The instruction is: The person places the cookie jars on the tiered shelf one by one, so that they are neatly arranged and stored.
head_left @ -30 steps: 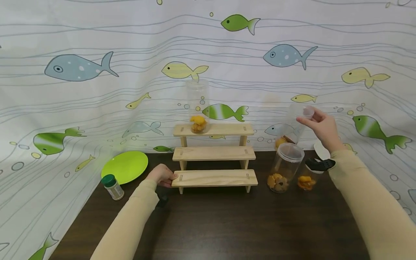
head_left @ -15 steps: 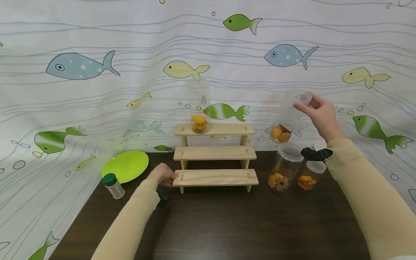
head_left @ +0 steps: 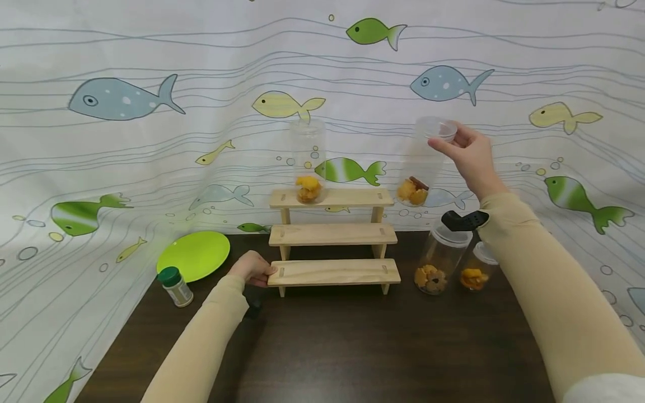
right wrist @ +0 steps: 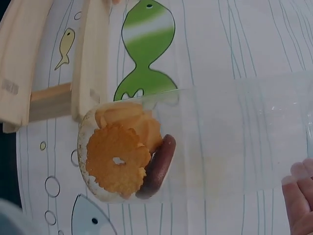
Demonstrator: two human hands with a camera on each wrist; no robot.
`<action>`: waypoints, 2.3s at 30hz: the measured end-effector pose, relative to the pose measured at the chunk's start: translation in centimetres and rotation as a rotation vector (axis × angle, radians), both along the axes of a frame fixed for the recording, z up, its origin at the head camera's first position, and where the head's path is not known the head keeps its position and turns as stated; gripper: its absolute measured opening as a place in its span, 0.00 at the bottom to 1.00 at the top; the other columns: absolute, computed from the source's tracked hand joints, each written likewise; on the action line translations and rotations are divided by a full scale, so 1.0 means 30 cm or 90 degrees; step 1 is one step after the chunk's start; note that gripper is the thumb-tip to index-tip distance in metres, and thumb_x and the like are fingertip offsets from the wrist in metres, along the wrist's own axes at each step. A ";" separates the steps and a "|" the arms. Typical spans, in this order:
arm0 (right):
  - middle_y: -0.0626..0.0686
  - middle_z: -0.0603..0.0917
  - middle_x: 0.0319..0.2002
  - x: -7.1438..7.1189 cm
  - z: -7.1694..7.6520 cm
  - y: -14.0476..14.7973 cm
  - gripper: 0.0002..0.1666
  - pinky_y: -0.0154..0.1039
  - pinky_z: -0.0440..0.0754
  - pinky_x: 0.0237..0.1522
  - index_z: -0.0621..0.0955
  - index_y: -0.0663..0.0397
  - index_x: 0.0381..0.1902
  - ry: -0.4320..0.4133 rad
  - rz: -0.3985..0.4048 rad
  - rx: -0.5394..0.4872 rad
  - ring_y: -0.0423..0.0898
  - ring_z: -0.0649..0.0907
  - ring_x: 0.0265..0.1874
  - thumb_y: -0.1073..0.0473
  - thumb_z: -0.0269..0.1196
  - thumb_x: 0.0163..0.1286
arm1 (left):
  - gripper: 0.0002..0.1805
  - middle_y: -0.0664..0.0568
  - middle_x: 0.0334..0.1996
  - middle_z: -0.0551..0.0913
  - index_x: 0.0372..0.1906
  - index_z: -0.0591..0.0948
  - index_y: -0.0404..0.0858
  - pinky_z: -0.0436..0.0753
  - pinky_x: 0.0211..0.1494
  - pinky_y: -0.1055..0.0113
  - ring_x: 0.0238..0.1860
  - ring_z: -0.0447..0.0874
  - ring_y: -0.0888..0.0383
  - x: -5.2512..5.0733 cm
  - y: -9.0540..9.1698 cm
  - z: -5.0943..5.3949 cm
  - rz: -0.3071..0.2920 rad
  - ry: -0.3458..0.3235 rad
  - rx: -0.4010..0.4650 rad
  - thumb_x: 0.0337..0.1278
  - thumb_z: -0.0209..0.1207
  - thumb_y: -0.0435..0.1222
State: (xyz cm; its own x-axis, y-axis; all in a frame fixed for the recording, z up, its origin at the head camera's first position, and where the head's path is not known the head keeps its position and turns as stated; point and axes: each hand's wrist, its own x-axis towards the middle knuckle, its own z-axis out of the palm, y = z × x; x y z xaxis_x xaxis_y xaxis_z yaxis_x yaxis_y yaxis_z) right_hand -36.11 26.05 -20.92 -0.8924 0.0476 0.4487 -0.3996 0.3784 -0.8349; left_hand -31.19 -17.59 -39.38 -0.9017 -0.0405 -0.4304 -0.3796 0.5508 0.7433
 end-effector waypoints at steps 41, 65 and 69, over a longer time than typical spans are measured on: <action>0.53 0.72 0.65 -0.170 -0.044 -0.402 0.45 0.37 0.71 0.65 0.65 0.52 0.70 -0.009 0.086 -0.084 0.43 0.73 0.62 0.49 0.70 0.58 | 0.18 0.42 0.26 0.83 0.48 0.77 0.18 0.86 0.43 0.54 0.25 0.83 0.55 0.014 -0.022 0.001 0.008 0.002 0.025 0.58 0.62 0.30; 0.54 0.67 0.68 -0.192 -0.053 -0.372 0.51 0.38 0.68 0.67 0.59 0.49 0.73 -0.023 0.016 0.025 0.44 0.69 0.65 0.38 0.66 0.58 | 0.18 0.39 0.29 0.85 0.48 0.77 0.19 0.86 0.44 0.53 0.27 0.85 0.54 0.000 -0.006 -0.003 -0.002 -0.002 0.013 0.59 0.61 0.30; 0.52 0.63 0.71 -0.172 -0.056 -0.349 0.48 0.35 0.68 0.67 0.60 0.49 0.72 -0.010 0.048 0.014 0.43 0.67 0.67 0.40 0.65 0.60 | 0.18 0.39 0.29 0.85 0.47 0.77 0.18 0.85 0.44 0.53 0.27 0.84 0.54 0.002 -0.005 -0.003 -0.001 0.002 0.015 0.59 0.60 0.30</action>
